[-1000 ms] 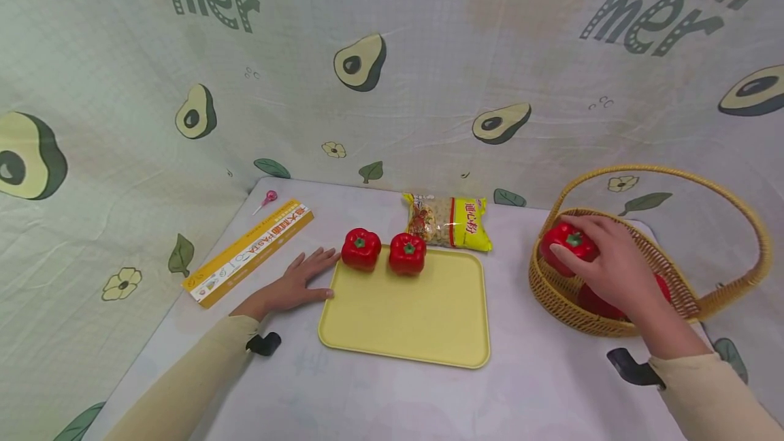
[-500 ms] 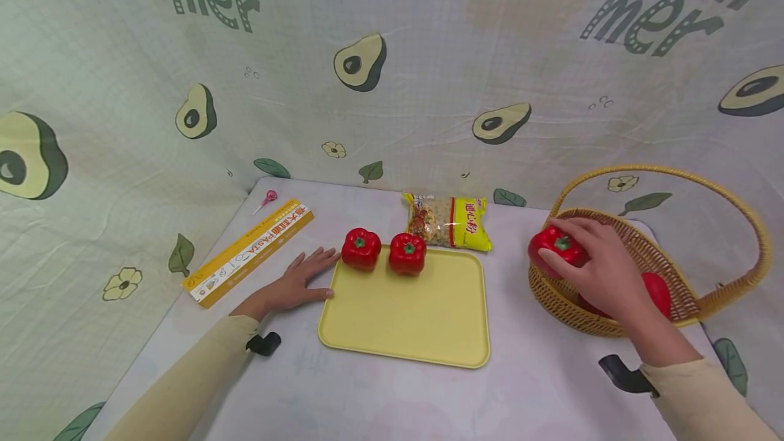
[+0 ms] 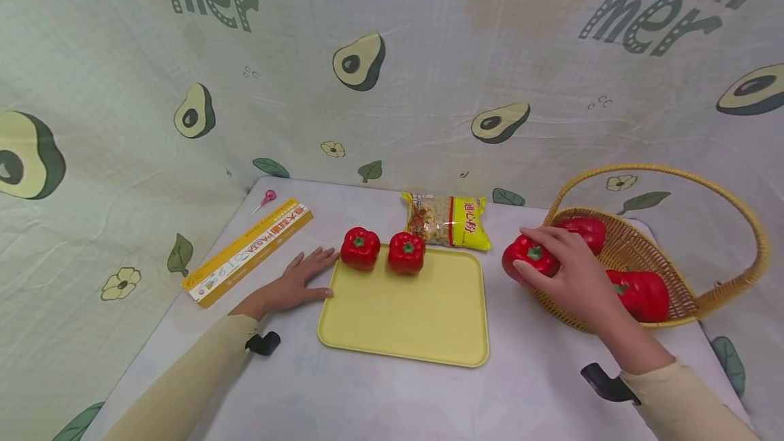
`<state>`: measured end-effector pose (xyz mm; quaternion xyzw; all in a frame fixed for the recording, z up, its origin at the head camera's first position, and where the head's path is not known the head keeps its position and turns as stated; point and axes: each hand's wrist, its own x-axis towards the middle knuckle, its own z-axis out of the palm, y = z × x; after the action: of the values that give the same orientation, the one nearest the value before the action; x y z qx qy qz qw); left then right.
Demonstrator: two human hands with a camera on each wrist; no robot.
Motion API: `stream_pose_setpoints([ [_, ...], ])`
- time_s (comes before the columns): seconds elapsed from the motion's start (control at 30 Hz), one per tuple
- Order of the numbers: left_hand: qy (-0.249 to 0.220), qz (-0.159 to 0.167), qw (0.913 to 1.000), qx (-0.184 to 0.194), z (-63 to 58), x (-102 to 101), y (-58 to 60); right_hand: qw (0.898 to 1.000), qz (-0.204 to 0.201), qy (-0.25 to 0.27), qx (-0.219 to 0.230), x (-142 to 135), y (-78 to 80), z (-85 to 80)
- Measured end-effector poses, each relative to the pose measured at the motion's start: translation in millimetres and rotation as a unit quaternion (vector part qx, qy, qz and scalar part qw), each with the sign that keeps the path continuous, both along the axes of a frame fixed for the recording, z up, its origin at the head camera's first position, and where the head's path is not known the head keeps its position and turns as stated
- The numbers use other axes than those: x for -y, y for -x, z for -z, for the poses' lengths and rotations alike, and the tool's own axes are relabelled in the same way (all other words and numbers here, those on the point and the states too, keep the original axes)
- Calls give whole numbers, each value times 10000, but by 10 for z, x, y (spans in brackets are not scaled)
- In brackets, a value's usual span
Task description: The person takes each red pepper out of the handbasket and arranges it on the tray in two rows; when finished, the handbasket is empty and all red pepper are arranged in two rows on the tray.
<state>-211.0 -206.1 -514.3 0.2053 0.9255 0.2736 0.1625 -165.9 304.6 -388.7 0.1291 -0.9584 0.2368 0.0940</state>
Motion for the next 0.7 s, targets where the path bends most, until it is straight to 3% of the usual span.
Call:
stream_pose_setpoints([
  [0.7, -26, 85, 10000, -13, -9, 8, 4, 9995, -190, 86, 256, 356, 32, 363],
])
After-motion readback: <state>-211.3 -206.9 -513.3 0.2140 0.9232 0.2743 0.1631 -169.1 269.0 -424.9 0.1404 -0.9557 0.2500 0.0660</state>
